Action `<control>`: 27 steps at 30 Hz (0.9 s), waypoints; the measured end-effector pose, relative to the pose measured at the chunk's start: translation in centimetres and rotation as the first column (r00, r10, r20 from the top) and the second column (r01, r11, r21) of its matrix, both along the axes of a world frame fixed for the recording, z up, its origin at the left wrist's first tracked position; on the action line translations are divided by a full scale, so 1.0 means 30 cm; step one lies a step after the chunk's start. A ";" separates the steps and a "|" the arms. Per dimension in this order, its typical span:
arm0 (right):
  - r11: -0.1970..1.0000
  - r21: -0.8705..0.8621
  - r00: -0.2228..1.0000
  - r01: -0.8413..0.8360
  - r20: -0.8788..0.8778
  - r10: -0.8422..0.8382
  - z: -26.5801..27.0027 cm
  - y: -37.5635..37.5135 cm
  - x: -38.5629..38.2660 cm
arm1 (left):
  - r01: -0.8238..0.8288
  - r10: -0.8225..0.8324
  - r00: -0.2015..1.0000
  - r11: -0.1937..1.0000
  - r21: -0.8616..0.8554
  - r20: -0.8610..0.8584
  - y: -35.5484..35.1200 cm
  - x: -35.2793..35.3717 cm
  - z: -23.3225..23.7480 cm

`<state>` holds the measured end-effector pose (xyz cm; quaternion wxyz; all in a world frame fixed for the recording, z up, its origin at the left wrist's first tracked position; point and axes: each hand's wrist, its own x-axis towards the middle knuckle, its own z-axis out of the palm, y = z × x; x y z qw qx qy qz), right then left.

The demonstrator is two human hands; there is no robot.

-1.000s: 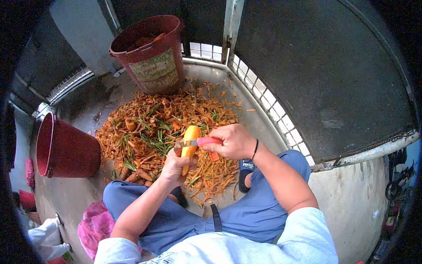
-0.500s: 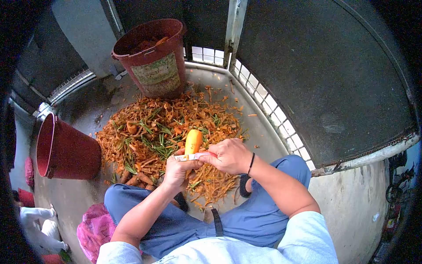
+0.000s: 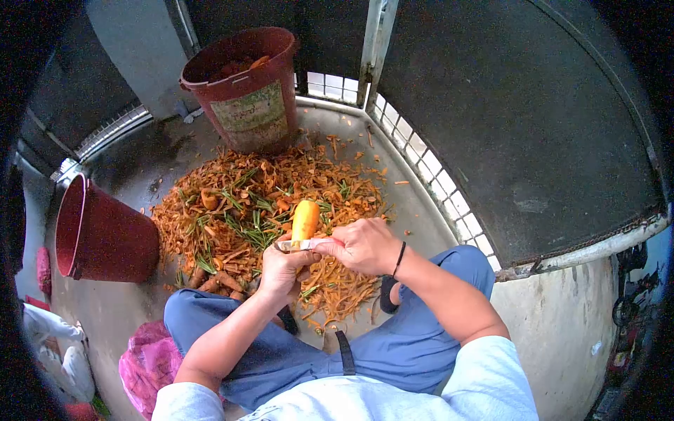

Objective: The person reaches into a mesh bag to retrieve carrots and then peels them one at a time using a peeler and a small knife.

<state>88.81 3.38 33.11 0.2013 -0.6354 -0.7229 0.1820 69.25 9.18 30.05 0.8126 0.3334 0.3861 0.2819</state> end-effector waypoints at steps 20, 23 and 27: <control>0.999 -0.001 0.999 -0.048 0.006 0.048 0.004 0.005 -0.004 | 0.003 -0.002 0.999 1.000 -0.030 0.049 0.004 -0.006 0.004; 0.999 -0.003 0.999 -0.037 -0.027 0.037 0.010 0.012 0.008 | -0.010 0.011 0.998 1.000 -0.014 0.057 0.003 -0.010 -0.020; 0.996 0.086 0.999 0.006 0.049 -0.011 0.000 0.026 0.034 | -0.033 0.033 0.999 0.999 -0.001 0.033 -0.002 -0.009 -0.022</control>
